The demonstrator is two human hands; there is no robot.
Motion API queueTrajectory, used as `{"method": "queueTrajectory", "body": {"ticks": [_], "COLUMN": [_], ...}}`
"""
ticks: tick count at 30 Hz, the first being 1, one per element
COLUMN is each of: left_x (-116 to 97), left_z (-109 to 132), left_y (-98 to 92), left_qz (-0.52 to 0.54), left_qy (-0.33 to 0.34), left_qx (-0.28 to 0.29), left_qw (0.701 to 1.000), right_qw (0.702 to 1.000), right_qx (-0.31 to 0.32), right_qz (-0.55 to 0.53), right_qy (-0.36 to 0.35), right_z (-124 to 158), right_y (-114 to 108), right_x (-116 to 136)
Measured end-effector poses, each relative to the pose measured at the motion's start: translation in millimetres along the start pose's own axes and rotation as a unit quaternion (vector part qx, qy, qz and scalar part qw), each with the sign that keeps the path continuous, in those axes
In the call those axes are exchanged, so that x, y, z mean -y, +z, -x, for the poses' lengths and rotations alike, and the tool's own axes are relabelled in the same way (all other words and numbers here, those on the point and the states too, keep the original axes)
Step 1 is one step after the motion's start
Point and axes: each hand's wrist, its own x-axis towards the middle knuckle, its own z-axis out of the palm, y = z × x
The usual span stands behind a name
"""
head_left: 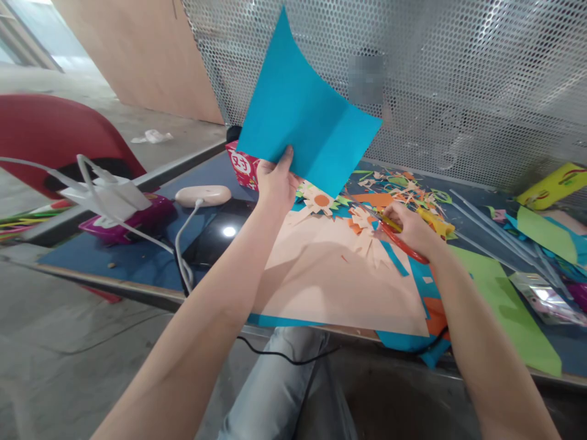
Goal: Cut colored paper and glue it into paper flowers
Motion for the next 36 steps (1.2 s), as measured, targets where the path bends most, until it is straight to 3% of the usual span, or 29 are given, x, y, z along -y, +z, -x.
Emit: {"method": "queueTrajectory", "body": {"ticks": [7,16,28,36], "left_x": [-5.8,5.8,6.7,15.4], "left_z": [-0.8,-3.3,19.9,10.3], "left_y": [-3.4,-2.3,12.4,5.0], "left_qz": [0.006,0.014,0.020,-0.008], "left_qy": [-0.008,-0.014,-0.040,0.011], "left_qx": [0.030,-0.004,0.085,0.105], "left_qw": [1.000,1.000,0.995,0.994], "right_qw": [1.000,0.999,0.992,0.992], "right_qx": [0.001,0.008,0.063,0.084], "right_qz": [-0.024,-0.037,-0.104,-0.087], "right_qy": [-0.012,0.027,0.017,0.042], "right_z": [0.2,-0.4,-0.4,0.2], "right_y": [-0.4,-0.6,5.2,2.1], "right_x": [2.9,-2.9,-4.4,-0.3]}}
